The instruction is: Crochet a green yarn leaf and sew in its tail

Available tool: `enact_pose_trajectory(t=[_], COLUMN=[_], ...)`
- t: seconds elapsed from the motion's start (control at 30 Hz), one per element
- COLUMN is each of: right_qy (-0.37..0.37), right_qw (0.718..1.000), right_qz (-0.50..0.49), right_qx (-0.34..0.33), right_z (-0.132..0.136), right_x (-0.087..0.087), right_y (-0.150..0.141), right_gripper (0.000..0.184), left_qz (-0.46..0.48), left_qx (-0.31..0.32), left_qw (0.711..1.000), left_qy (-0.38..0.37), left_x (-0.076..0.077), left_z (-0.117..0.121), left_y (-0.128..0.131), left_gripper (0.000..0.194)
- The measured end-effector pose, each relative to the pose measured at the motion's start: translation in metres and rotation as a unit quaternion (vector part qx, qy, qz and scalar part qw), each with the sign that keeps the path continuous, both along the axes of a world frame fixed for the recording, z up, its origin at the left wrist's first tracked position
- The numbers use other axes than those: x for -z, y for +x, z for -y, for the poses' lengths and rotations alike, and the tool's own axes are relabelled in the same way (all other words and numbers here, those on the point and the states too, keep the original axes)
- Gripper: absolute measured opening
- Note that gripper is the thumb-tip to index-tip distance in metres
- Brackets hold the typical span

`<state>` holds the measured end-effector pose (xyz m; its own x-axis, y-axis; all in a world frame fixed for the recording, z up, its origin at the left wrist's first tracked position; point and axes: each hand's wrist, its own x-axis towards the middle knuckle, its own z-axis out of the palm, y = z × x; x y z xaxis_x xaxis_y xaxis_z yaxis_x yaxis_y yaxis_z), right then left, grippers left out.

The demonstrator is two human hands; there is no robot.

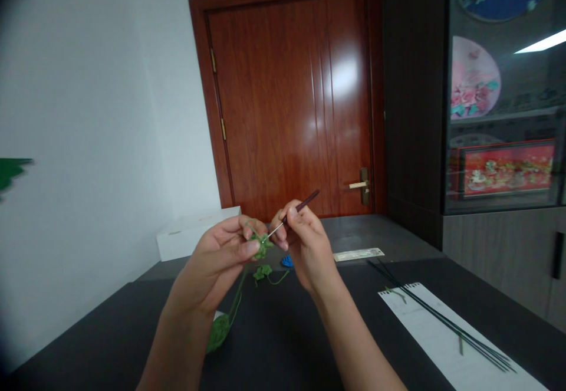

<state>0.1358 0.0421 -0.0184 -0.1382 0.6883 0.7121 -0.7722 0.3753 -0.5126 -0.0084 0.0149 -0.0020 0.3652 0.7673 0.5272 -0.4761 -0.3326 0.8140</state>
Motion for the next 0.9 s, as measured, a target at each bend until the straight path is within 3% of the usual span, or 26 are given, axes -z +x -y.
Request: enact_pose_trajectory(t=[0.07, 0.23, 0.4, 0.5, 0.57, 0.6, 0.67, 0.73, 0.77, 0.8, 0.9], right_qy=[-0.033, -0.072, -0.044, 0.023, 0.096, 0.147, 0.266, 0.365, 0.386, 0.393, 0.271], right_qw=[0.999, 0.995, 0.998, 1.0, 0.989, 0.971, 0.894, 0.797, 0.775, 0.778, 0.894], right_qz=[0.034, 0.057, 0.019, 0.001, 0.007, 0.016, 0.051, 0.07, 0.055, 0.02, -0.069], right_qx=[-0.014, -0.034, -0.043, 0.012, 0.114, 0.188, 0.357, 0.476, 0.497, 0.49, 0.351], right_z=[-0.002, -0.004, -0.003, -0.004, -0.006, -0.008, -0.012, -0.013, -0.013, -0.012, -0.007], right_x=[-0.001, -0.002, -0.003, -0.003, -0.001, 0.0, 0.004, 0.008, 0.01, 0.011, 0.01], right_y=[0.001, 0.0, -0.008, -0.009, -0.005, -0.002, 0.004, 0.006, 0.004, 0.002, -0.008], right_gripper=[0.023, 0.026, 0.032, 0.029, 0.02, 0.014, 0.01, 0.017, 0.019, 0.019, 0.002], left_qz=[-0.001, 0.025, 0.051, 0.048, 0.051, 0.056, 0.061, 0.056, 0.051, 0.047, 0.041], left_qx=[-0.037, -0.055, -0.132, -0.168, -0.185, -0.193, -0.172, -0.078, -0.023, 0.024, 0.078], left_qw=[0.999, 0.998, 0.989, 0.984, 0.981, 0.979, 0.983, 0.995, 0.996, 0.994, 0.989], left_qy=[0.018, 0.016, 0.037, 0.036, 0.028, 0.024, 0.006, -0.042, -0.069, -0.093, -0.121], left_x=[0.0, -0.001, -0.003, -0.005, -0.006, -0.006, -0.006, -0.005, -0.005, -0.004, -0.002], left_z=[0.0, 0.001, 0.006, 0.01, 0.012, 0.013, 0.012, 0.01, 0.009, 0.007, 0.003], left_y=[0.002, 0.006, 0.012, 0.015, 0.016, 0.016, 0.015, 0.013, 0.012, 0.012, 0.009], left_gripper=[0.022, 0.035, 0.042, 0.043, 0.042, 0.042, 0.038, 0.033, 0.031, 0.028, 0.029])
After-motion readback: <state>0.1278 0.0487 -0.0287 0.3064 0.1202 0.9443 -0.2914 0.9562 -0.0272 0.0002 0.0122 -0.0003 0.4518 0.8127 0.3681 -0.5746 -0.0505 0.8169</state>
